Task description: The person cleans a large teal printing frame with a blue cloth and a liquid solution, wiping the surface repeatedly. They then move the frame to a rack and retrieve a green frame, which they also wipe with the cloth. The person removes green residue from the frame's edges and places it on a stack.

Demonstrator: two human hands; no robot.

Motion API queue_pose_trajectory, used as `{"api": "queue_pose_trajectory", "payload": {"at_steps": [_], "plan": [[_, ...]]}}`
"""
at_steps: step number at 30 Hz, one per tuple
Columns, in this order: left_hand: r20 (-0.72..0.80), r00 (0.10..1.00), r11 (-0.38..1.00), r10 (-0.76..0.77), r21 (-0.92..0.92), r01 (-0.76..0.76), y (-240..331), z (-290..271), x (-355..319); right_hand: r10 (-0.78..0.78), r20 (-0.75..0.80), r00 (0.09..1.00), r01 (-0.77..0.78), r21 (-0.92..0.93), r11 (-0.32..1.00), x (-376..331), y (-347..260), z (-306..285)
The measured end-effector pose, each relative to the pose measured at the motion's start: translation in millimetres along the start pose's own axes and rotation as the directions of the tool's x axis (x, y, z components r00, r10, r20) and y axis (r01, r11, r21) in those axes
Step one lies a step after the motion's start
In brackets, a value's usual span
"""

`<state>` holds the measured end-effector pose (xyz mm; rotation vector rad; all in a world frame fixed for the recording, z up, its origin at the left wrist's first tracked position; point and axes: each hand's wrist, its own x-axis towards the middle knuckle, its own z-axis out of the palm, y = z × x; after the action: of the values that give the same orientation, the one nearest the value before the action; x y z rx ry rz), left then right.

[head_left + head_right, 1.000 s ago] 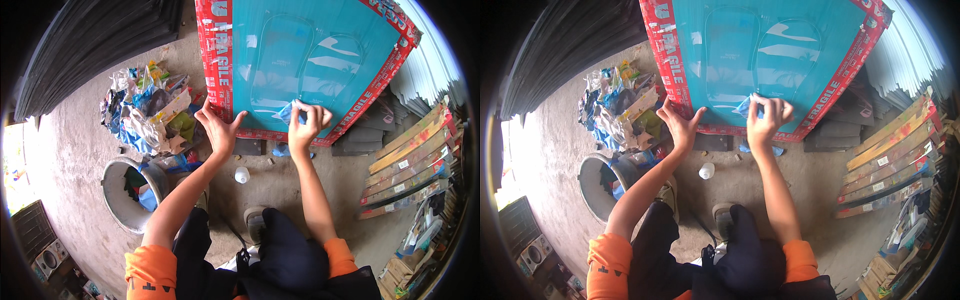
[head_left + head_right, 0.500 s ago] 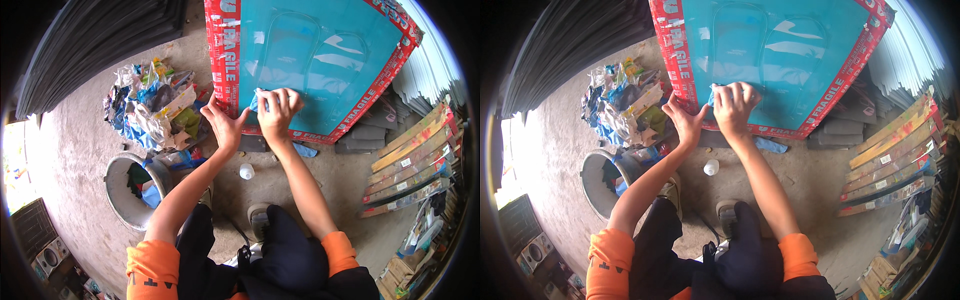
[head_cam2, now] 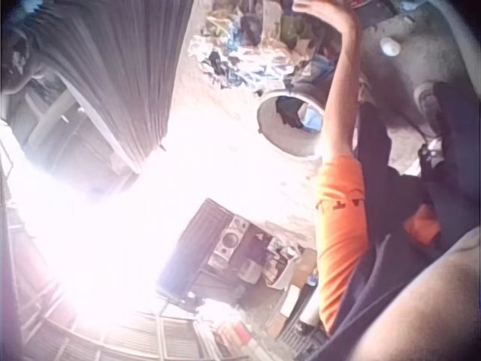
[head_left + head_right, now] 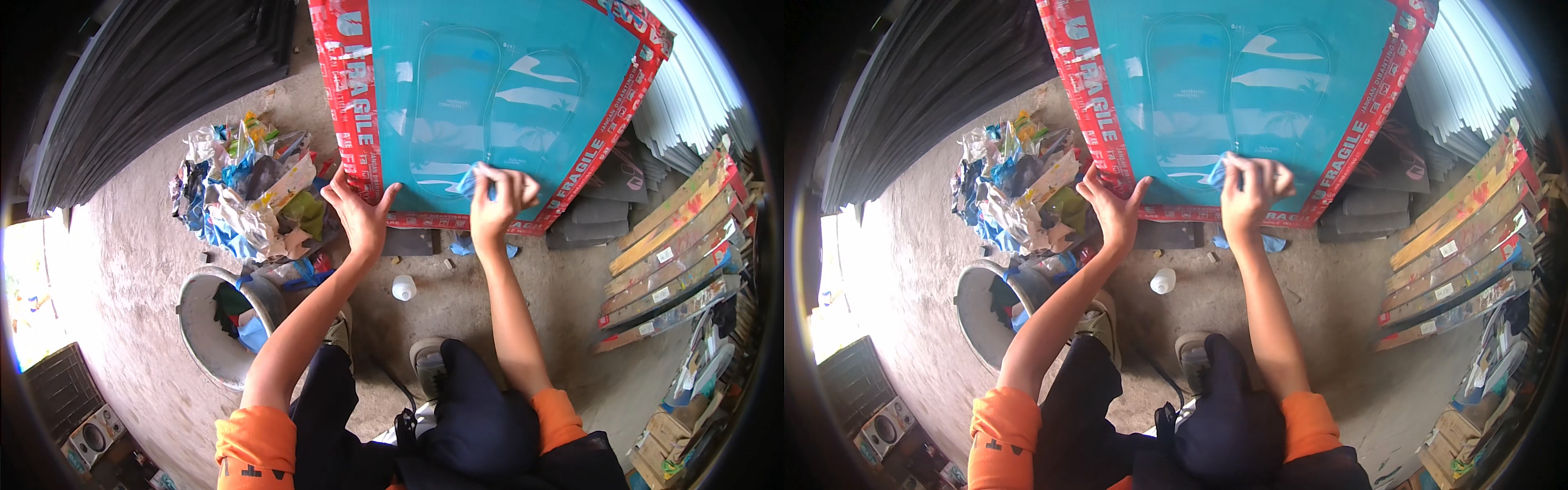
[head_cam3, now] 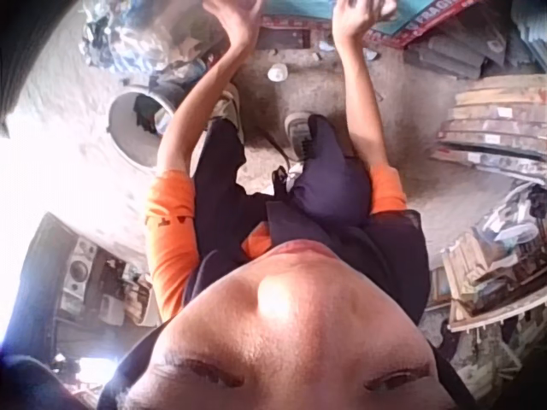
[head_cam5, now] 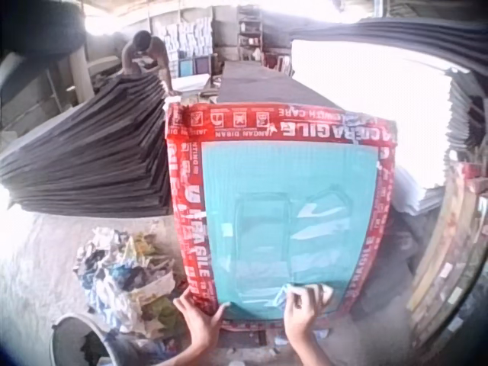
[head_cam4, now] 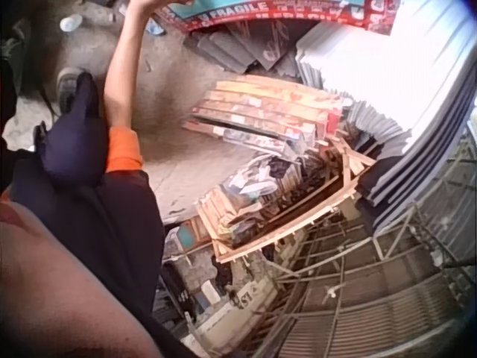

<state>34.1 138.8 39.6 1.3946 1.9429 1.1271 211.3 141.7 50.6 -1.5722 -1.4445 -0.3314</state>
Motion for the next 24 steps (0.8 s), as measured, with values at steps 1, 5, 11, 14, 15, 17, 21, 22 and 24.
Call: {"api": "queue_pose_trajectory", "payload": {"at_steps": [1, 5, 11, 14, 15, 17, 21, 22, 24], "plan": [[-0.029, 0.999, 1.000, 0.025, 0.018, -0.025, -1.0, 0.4, 2.0, 0.021, -0.033, 0.999, -0.020, 0.016, 1.000, -1.9, -0.6, 5.0], [-0.051, 0.994, 0.995, 0.097, 0.039, -0.095, -1.5, 10.0, 2.8, -0.179, 0.170, 0.969, 0.168, 0.076, 0.983, -26.6, -10.8, 20.4], [-0.060, 0.989, 0.990, 0.133, 0.044, -0.130, -11.7, 1.6, 3.0, -0.039, 0.085, 0.996, 0.043, -0.056, 0.997, -27.2, 17.2, -4.0], [-0.045, 0.994, 0.991, 0.104, 0.085, -0.100, -4.4, 10.6, 1.3, -0.027, 0.081, 0.996, 0.023, 0.047, 0.999, -26.8, -1.1, 10.6], [-0.035, 0.993, 0.991, 0.109, 0.081, -0.105, -3.6, 11.0, 0.4, -0.149, 0.154, 0.977, 0.144, 0.038, 0.989, -34.0, -5.6, 13.3], [-0.020, 0.992, 0.987, 0.122, 0.105, -0.120, -5.0, 9.9, 0.4, -0.204, 0.209, 0.957, 0.201, 0.034, 0.979, -43.8, 0.6, 11.9], [-0.052, 0.987, 0.984, 0.153, 0.097, -0.147, -8.2, 7.6, 1.7, -0.076, 0.074, 0.994, 0.079, -0.045, 0.996, -43.7, 28.9, -7.3], [-0.068, 0.986, 0.985, 0.153, 0.091, -0.147, -8.5, 7.6, 1.4, -0.034, 0.018, 0.999, 0.035, -0.070, 0.997, -39.4, 27.5, -3.3], [-0.058, 0.990, 0.989, 0.131, 0.073, -0.126, -6.0, 12.3, -0.8, -0.003, -0.036, 0.999, 0.004, 0.036, 0.999, -27.9, 15.1, 12.1]]}}
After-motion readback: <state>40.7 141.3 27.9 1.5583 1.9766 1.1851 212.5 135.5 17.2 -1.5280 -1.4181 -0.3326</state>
